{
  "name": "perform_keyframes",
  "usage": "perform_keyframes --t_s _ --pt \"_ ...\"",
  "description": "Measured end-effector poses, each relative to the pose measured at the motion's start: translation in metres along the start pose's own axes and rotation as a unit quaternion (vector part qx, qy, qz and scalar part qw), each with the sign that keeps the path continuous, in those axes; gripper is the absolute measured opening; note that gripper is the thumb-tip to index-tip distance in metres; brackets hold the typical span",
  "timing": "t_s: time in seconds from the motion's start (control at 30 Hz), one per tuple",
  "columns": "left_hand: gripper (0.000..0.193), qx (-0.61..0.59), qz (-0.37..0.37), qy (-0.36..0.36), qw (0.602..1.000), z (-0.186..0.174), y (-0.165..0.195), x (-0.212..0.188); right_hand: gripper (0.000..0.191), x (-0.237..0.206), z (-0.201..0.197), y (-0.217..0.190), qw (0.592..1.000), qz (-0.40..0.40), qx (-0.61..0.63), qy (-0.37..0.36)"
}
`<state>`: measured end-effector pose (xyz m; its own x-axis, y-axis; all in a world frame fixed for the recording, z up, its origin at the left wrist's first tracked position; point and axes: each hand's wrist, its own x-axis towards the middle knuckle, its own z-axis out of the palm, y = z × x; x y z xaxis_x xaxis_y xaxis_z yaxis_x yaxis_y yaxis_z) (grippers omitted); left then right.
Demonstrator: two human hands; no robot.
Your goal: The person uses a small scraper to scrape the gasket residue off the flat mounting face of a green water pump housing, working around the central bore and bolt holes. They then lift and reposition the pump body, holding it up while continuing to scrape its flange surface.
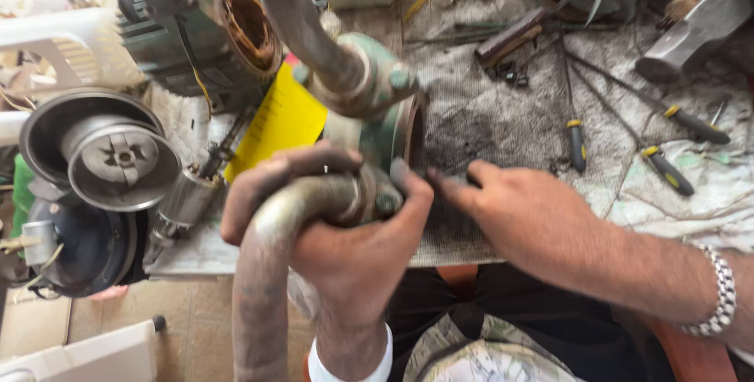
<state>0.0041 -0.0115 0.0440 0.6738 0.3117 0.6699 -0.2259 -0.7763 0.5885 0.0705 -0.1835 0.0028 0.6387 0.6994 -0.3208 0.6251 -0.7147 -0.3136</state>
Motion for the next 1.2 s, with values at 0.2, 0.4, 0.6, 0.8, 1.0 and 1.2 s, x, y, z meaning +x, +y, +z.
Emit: perform_keyframes --t_s 0.2,0.4,0.6,0.8,1.0,1.2 --pt "0.064 -0.027 -0.038 0.066 0.997 -0.002 0.012 -0.008 0.072 0.000 0.015 0.003 0.997 -0.077 0.012 0.028" --pt "0.051 0.047 -0.086 0.025 0.995 0.017 -0.026 0.008 0.075 0.004 0.004 0.002 0.996 -0.063 0.033 -0.048" --pt "0.061 0.119 0.085 0.040 0.988 0.022 -0.028 0.023 0.071 0.012 0.002 0.007 0.995 0.001 0.040 -0.091" --pt "0.052 -0.007 -0.148 -0.014 0.989 0.016 -0.053 0.021 0.063 0.003 0.023 0.017 0.998 -0.056 0.034 -0.017" --pt "0.051 -0.130 -0.121 -0.153 0.972 -0.001 -0.049 -0.023 0.065 -0.002 0.014 0.012 0.993 -0.032 0.067 -0.087" --pt "0.049 -0.120 -0.099 -0.079 0.985 -0.013 -0.039 -0.011 0.068 -0.008 0.014 0.005 0.993 -0.006 0.080 -0.083"
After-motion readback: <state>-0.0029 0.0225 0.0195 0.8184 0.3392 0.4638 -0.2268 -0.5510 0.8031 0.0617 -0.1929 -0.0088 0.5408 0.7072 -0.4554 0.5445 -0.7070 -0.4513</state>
